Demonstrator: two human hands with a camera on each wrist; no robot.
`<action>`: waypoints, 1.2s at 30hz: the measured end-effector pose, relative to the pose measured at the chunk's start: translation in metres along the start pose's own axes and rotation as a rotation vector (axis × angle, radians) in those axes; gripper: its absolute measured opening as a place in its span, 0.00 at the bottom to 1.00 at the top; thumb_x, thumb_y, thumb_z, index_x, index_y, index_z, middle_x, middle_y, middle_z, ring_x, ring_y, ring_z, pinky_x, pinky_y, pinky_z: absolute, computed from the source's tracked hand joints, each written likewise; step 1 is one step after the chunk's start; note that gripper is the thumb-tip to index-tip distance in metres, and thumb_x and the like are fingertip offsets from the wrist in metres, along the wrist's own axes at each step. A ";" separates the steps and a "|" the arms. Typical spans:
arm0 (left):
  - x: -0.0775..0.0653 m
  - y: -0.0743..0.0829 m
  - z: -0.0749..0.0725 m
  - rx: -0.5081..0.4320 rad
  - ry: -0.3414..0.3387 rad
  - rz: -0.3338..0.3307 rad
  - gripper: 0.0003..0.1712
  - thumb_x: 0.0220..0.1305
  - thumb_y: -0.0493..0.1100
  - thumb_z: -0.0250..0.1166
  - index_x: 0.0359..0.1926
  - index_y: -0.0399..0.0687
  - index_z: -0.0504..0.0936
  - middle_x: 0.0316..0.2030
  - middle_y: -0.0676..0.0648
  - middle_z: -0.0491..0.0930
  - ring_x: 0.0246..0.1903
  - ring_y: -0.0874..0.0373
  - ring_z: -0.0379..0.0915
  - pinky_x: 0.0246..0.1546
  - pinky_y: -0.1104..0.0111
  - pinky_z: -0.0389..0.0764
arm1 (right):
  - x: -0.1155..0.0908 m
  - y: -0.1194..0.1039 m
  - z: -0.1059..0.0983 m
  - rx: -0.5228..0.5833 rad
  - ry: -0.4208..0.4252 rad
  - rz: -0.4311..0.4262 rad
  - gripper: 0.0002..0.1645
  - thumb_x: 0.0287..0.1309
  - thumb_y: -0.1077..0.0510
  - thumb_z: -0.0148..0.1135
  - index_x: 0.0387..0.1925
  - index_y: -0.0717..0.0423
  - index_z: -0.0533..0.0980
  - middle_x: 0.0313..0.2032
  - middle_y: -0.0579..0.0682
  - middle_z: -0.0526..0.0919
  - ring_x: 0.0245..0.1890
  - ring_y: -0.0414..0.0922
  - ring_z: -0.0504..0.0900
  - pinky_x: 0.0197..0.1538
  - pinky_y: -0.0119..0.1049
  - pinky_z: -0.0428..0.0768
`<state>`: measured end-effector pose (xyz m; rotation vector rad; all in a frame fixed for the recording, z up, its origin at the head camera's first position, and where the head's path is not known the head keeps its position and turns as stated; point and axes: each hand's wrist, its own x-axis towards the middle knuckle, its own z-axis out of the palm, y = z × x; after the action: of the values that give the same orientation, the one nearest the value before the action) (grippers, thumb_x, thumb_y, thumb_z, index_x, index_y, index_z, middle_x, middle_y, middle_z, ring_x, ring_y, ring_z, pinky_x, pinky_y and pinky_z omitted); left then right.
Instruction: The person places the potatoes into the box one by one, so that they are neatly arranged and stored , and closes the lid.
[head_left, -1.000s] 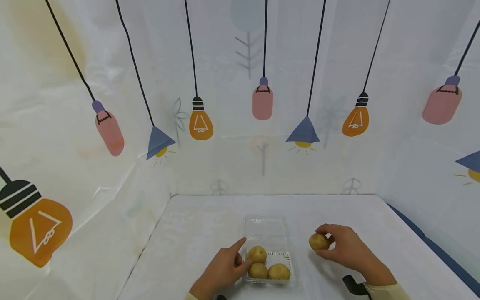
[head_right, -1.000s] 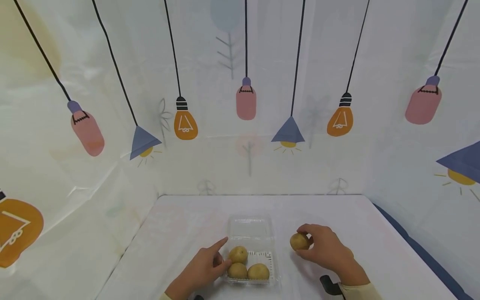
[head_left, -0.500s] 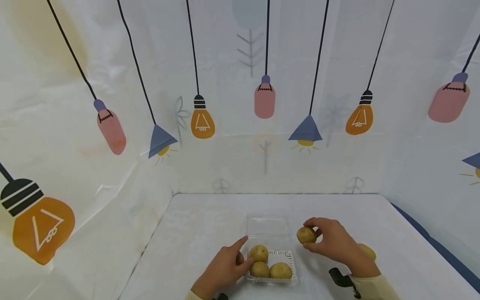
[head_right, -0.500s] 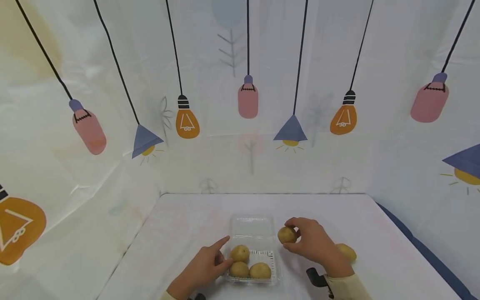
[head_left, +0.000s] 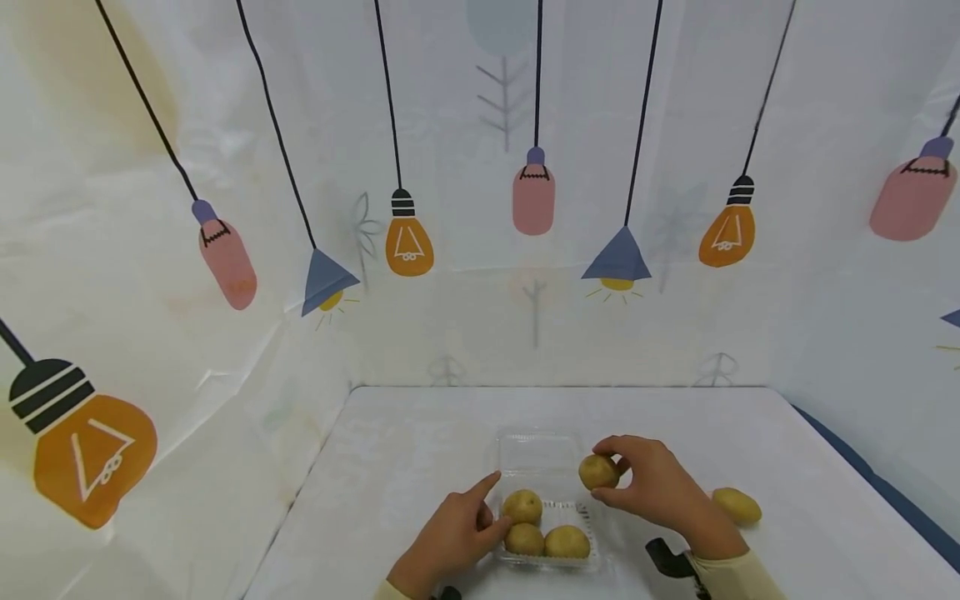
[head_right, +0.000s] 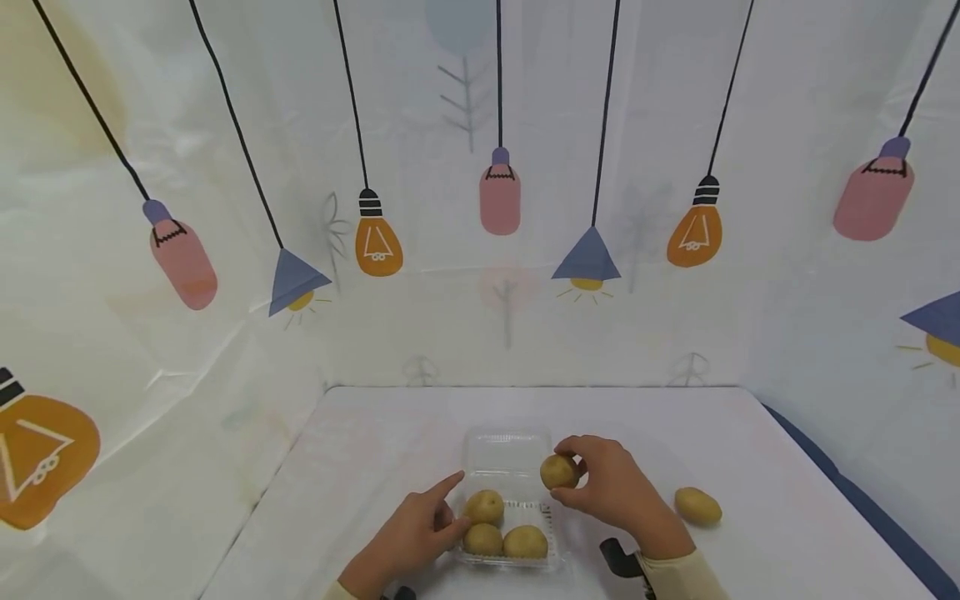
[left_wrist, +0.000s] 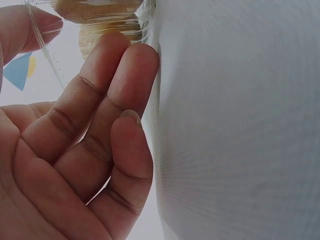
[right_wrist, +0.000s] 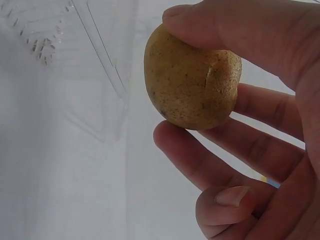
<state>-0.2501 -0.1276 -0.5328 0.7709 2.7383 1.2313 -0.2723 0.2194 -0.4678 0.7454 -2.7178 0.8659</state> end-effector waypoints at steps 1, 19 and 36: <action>0.000 0.000 0.000 0.002 0.002 0.002 0.43 0.74 0.60 0.66 0.79 0.41 0.66 0.24 0.63 0.77 0.21 0.70 0.70 0.25 0.72 0.76 | 0.000 -0.001 0.001 0.000 -0.005 -0.001 0.30 0.49 0.46 0.86 0.53 0.45 0.84 0.48 0.35 0.86 0.37 0.32 0.82 0.42 0.41 0.84; -0.001 0.000 -0.001 0.019 0.007 -0.020 0.44 0.73 0.61 0.66 0.79 0.41 0.66 0.23 0.63 0.77 0.20 0.69 0.69 0.24 0.72 0.75 | 0.006 -0.013 0.020 0.054 -0.089 -0.040 0.30 0.51 0.46 0.85 0.55 0.46 0.83 0.49 0.34 0.84 0.40 0.31 0.82 0.47 0.44 0.85; 0.002 0.001 0.000 0.005 0.002 -0.007 0.43 0.73 0.58 0.67 0.78 0.40 0.67 0.22 0.63 0.77 0.18 0.69 0.69 0.21 0.72 0.74 | 0.006 -0.027 0.034 0.046 -0.174 -0.078 0.29 0.55 0.46 0.83 0.55 0.51 0.84 0.47 0.37 0.84 0.40 0.33 0.81 0.45 0.44 0.85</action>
<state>-0.2510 -0.1264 -0.5320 0.7603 2.7440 1.2257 -0.2644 0.1780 -0.4797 0.9716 -2.8044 0.8870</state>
